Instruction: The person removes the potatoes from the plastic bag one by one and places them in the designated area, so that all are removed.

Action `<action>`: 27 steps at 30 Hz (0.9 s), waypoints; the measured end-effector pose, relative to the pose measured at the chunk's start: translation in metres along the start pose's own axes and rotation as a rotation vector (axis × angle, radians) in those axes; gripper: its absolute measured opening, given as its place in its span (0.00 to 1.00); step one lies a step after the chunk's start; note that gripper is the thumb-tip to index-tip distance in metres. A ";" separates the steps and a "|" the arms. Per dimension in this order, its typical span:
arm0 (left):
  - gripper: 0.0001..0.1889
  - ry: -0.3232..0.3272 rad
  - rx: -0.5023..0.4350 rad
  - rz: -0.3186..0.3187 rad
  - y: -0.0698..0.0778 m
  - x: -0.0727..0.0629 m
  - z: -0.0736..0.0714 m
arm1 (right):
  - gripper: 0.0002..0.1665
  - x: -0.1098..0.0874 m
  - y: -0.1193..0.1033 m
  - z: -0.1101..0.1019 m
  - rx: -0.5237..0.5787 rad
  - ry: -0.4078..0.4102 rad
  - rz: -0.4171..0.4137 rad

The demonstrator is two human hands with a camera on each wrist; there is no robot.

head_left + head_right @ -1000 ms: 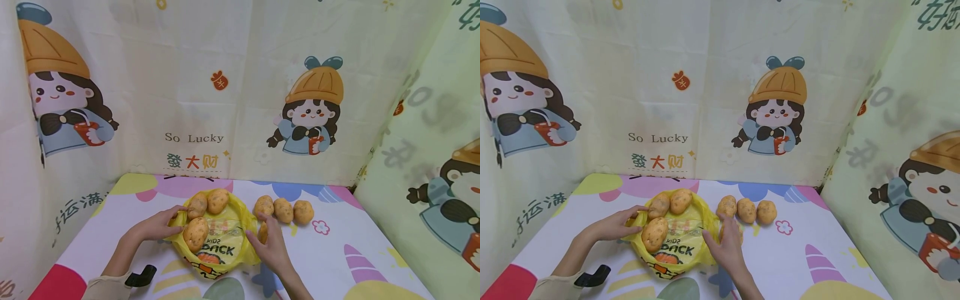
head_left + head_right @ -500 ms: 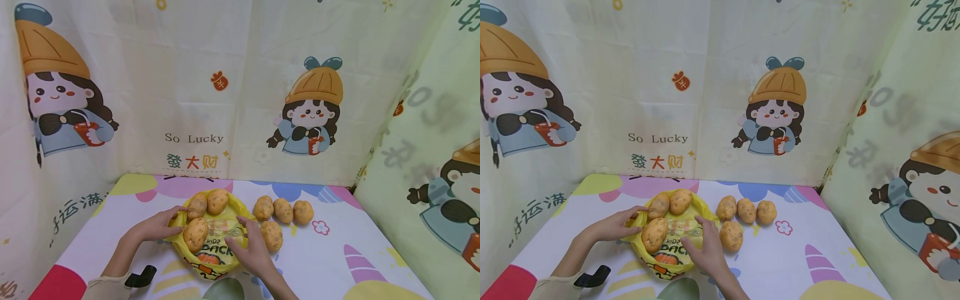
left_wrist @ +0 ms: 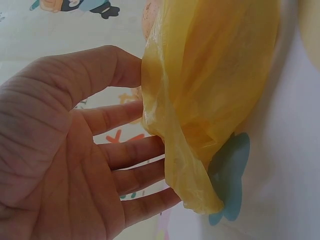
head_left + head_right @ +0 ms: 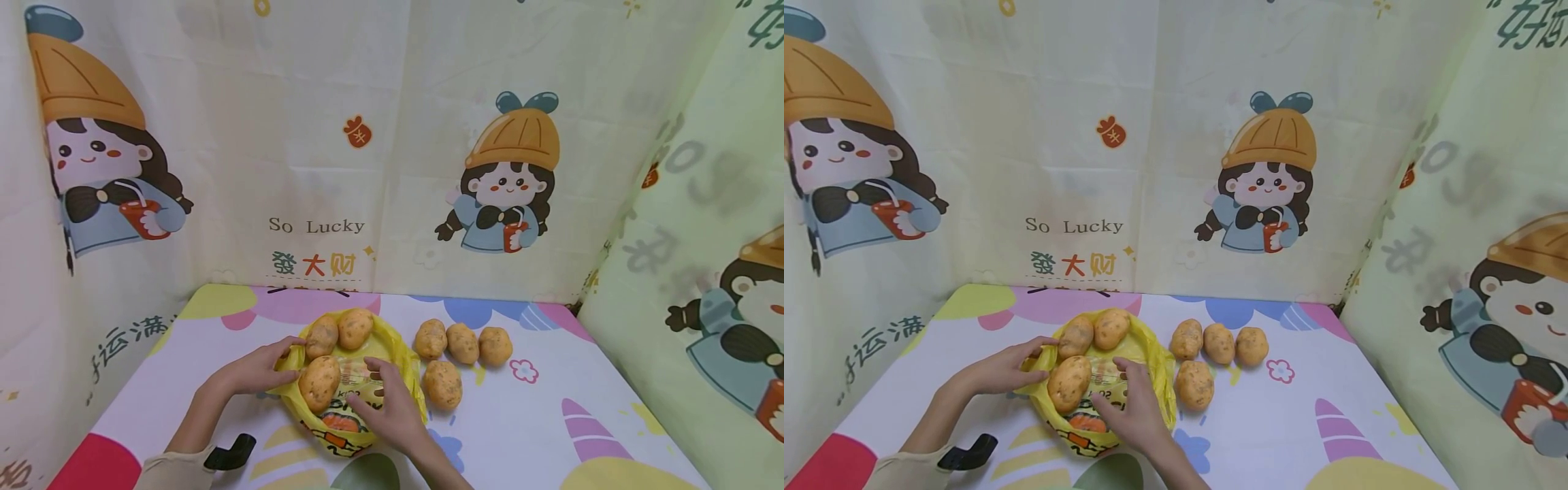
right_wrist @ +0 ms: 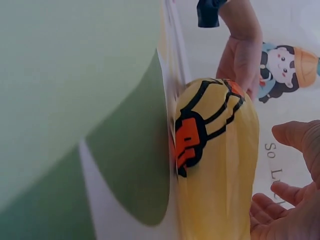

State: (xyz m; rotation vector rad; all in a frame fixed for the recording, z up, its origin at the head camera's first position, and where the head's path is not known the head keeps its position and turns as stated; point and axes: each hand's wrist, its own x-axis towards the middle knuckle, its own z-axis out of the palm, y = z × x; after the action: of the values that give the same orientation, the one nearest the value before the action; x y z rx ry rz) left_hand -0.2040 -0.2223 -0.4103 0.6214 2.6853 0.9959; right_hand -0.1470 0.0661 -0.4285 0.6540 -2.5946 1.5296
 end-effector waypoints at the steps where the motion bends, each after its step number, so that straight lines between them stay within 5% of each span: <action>1: 0.33 -0.001 -0.002 -0.001 0.000 0.000 0.000 | 0.37 0.001 0.000 0.001 0.002 -0.006 0.004; 27: 0.33 0.004 0.006 -0.013 -0.001 -0.001 0.001 | 0.44 0.026 -0.003 0.033 0.031 -0.064 0.088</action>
State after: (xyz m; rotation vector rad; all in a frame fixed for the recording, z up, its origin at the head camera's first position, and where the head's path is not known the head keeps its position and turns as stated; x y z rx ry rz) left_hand -0.2033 -0.2227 -0.4111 0.6025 2.6932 0.9868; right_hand -0.1645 0.0281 -0.4359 0.6093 -2.6861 1.6028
